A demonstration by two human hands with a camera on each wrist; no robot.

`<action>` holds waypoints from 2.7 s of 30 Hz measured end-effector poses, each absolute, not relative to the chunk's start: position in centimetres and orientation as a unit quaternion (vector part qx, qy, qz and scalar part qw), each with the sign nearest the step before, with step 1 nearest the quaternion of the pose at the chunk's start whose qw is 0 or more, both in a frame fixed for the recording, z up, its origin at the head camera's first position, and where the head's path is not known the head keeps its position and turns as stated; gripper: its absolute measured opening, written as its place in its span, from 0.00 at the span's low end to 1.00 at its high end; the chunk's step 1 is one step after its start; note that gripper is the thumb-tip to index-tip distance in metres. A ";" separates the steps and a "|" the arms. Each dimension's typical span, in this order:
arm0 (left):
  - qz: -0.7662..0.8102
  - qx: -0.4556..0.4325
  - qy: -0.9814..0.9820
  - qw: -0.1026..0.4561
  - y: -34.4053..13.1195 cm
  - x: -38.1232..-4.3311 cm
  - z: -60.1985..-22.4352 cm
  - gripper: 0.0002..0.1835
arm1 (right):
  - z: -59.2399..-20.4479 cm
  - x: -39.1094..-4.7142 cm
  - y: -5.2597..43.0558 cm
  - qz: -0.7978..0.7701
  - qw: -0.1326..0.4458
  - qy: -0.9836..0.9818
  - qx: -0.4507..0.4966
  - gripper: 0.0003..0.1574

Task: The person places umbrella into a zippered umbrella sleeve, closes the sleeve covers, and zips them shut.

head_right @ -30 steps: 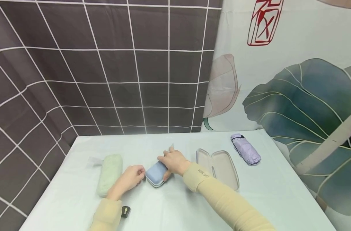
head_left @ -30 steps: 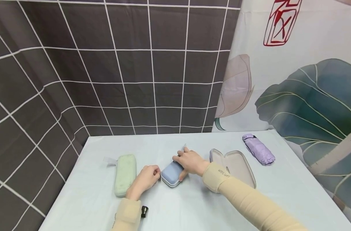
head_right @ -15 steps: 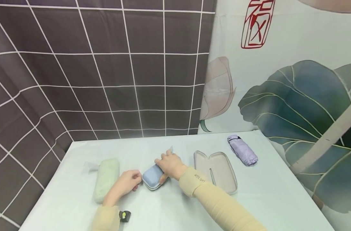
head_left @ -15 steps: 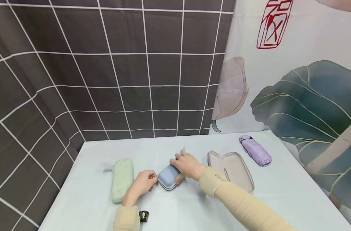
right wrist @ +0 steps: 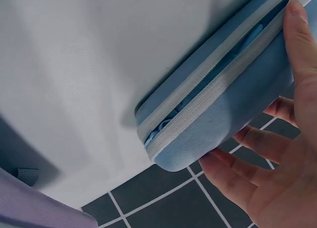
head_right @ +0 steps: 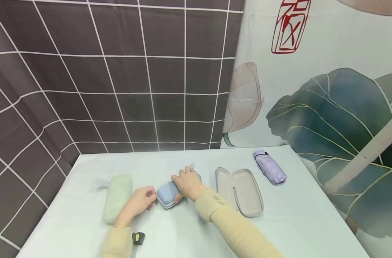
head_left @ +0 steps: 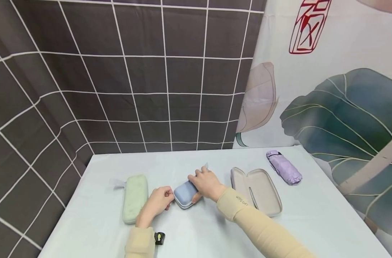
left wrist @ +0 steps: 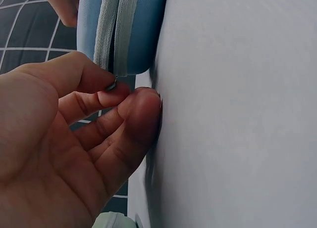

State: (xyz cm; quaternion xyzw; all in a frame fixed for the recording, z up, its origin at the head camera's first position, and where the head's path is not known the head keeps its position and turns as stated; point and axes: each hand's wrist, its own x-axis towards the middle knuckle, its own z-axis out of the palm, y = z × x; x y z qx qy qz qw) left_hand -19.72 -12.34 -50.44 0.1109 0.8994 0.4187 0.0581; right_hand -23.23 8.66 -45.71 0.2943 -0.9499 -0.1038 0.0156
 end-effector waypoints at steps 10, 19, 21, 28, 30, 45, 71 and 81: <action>0.418 0.109 0.900 0.049 -12.0 -19.5 -50.0 0.08 | -45.3 -23.1 8.3 -0.099 0.001 -0.956 0.275 0.55; 0.407 0.109 0.906 0.034 -12.1 -19.5 -50.0 0.10 | -45.3 -22.9 7.9 -0.101 0.003 -0.959 0.264 0.56; 0.406 0.112 0.906 0.032 -12.1 -19.6 -50.0 0.10 | -45.3 -22.8 7.8 -0.107 0.004 -0.959 0.261 0.57; 0.400 0.113 0.909 0.025 -12.2 -19.8 -50.2 0.10 | -45.3 -22.8 7.7 -0.113 0.020 -0.960 0.255 0.55; 0.400 0.118 0.909 0.020 -12.3 -19.8 -50.2 0.10 | -45.4 -22.9 7.6 -0.115 0.025 -0.960 0.255 0.55; 0.398 0.108 0.911 0.019 -12.3 -19.8 -50.5 0.10 | -46.1 -23.1 7.0 -0.140 0.062 -0.961 0.232 0.53; 0.390 0.089 0.917 0.005 -12.0 -19.8 -50.4 0.09 | -48.1 -22.6 3.8 -0.164 0.136 -0.972 0.097 0.54; 0.373 0.099 0.922 -0.028 -10.8 -20.8 -50.6 0.10 | -49.2 -23.0 2.5 -0.203 0.194 -0.958 0.064 0.57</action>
